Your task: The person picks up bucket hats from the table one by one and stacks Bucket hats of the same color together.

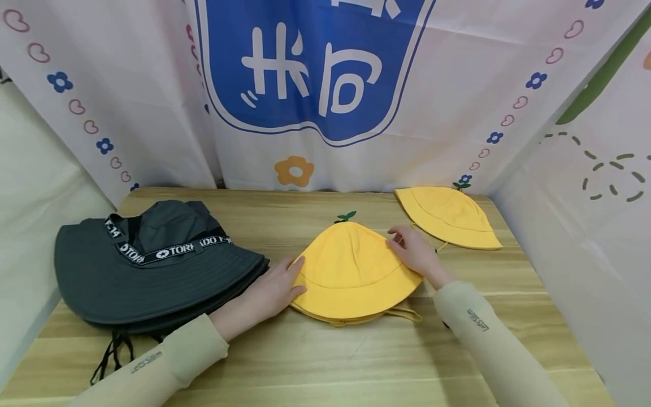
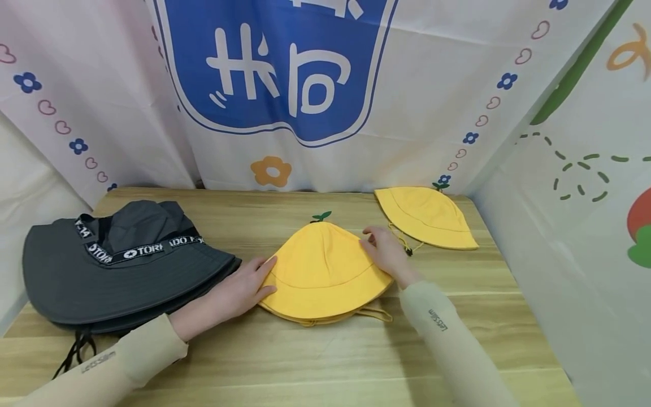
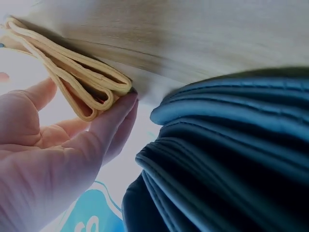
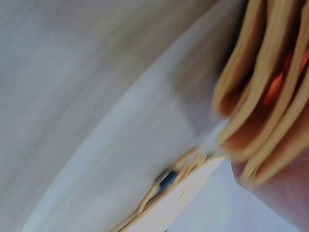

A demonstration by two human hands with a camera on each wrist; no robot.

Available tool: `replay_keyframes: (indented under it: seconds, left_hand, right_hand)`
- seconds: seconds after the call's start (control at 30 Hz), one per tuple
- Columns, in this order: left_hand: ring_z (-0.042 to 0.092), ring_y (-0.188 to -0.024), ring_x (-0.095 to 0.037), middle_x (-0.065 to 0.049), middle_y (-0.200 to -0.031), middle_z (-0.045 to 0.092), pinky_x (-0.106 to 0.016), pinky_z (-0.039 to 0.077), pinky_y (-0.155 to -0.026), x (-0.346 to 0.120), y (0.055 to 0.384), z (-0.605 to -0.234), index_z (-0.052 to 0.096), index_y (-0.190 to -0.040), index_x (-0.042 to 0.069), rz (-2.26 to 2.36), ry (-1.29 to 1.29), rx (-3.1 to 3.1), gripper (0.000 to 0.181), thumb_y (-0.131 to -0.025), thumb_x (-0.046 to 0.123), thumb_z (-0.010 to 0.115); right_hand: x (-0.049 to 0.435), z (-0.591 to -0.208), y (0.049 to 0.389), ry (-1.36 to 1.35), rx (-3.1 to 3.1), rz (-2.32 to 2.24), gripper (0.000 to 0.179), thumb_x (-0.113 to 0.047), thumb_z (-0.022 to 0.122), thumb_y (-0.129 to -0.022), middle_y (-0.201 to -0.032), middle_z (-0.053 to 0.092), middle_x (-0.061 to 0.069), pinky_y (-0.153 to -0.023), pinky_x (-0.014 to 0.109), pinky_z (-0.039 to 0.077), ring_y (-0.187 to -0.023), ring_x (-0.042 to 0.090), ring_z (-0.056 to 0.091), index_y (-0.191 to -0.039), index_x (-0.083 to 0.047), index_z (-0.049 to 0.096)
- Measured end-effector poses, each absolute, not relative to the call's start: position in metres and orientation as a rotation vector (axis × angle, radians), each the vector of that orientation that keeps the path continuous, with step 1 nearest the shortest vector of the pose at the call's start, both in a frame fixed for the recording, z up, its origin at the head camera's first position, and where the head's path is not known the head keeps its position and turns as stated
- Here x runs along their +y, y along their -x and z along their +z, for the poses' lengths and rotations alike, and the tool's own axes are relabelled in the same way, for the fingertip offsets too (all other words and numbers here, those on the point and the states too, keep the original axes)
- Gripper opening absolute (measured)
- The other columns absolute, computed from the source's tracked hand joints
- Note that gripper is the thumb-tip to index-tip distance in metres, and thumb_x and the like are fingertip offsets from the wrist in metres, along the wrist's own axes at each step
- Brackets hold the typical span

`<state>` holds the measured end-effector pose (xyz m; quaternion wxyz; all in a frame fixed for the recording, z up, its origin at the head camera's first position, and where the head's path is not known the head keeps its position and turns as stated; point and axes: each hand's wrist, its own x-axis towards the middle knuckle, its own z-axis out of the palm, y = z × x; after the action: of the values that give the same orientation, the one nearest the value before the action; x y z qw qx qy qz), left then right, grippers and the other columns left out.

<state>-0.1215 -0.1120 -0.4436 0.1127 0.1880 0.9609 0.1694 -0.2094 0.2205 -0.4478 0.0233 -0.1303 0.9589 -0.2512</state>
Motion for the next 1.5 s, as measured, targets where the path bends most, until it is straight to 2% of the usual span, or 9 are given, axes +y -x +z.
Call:
replay_keyframes:
  seconds: [0.17,0.43,0.6,0.77,1.0,1.13,1.3,1.5]
  left_hand:
    - [0.051,-0.132,-0.042,-0.027,-0.147,0.045,-0.055,0.044,-0.108,-0.108,0.124,-0.443,0.037,-0.152,0.000,0.464,-0.564,2.851,0.066,-0.100,0.032,0.061]
    - [0.047,-0.135,-0.044,-0.028,-0.151,0.041,-0.057,0.043,-0.108,-0.105,0.131,-0.444,0.036,-0.153,-0.001,0.498,-0.533,2.834,0.067,-0.100,0.032,0.061]
    - [0.048,-0.134,-0.045,-0.030,-0.150,0.042,-0.057,0.043,-0.108,-0.104,0.135,-0.442,0.036,-0.152,-0.002,0.499,-0.549,2.847,0.066,-0.100,0.029,0.061]
    - [0.048,-0.133,-0.047,-0.030,-0.150,0.042,-0.057,0.044,-0.108,-0.102,0.138,-0.442,0.037,-0.151,-0.003,0.509,-0.560,2.860,0.064,-0.100,0.028,0.062]
    - [0.047,-0.135,-0.045,-0.029,-0.150,0.042,-0.055,0.045,-0.108,-0.097,0.143,-0.446,0.036,-0.152,0.000,0.517,-0.517,2.857,0.065,-0.101,0.030,0.061]
    - [0.047,-0.134,-0.045,-0.029,-0.150,0.043,-0.054,0.045,-0.108,-0.095,0.143,-0.446,0.036,-0.152,0.000,0.505,-0.499,2.854,0.065,-0.101,0.030,0.060]
    - [0.046,-0.135,-0.044,-0.028,-0.150,0.042,-0.054,0.044,-0.108,-0.093,0.144,-0.446,0.036,-0.153,0.000,0.502,-0.483,2.845,0.065,-0.100,0.029,0.061]
    - [0.048,-0.133,-0.044,-0.028,-0.149,0.043,-0.054,0.046,-0.107,-0.093,0.148,-0.447,0.037,-0.153,0.001,0.485,-0.488,2.856,0.064,-0.100,0.030,0.061]
  right_hand:
    - [0.260,-0.439,0.215,0.360,3.024,-0.752,0.037,-0.017,0.058,-0.100,-0.105,0.066,0.024,-0.087,0.053,0.052,-0.096,0.037,0.064,-0.127,0.008,0.059]
    - [0.324,-0.433,0.221,0.079,3.092,-0.618,0.048,-0.022,0.054,-0.102,-0.118,0.058,0.037,-0.093,0.061,0.045,-0.109,0.049,0.055,-0.133,0.014,0.048]
    - [0.354,-0.438,0.223,-0.060,3.141,-0.585,0.057,-0.022,0.052,-0.101,-0.126,0.046,0.045,-0.101,0.066,0.038,-0.117,0.058,0.044,-0.136,0.021,0.037]
    - [0.375,-0.442,0.221,-0.268,3.089,-0.605,0.067,-0.025,0.048,-0.102,-0.136,0.030,0.050,-0.109,0.068,0.028,-0.126,0.062,0.032,-0.141,0.025,0.025]
    - [0.386,-0.454,0.221,-0.364,2.999,-0.553,0.068,-0.026,0.040,-0.104,-0.135,0.029,0.053,-0.110,0.068,0.029,-0.125,0.065,0.033,-0.142,0.026,0.019]
    - [0.386,-0.461,0.227,-0.465,2.938,-0.552,0.068,-0.029,0.037,-0.105,-0.137,0.030,0.050,-0.108,0.070,0.031,-0.126,0.064,0.033,-0.146,0.021,0.016]
    - [0.385,-0.462,0.232,-0.587,2.918,-0.545,0.072,-0.033,0.047,-0.102,-0.135,0.034,0.048,-0.105,0.069,0.035,-0.124,0.062,0.037,-0.144,0.020,0.021]
    - [0.390,-0.452,0.233,-0.589,2.953,-0.688,0.080,-0.030,0.057,-0.097,-0.142,0.032,0.048,-0.114,0.063,0.031,-0.133,0.060,0.031,-0.145,0.023,0.023]
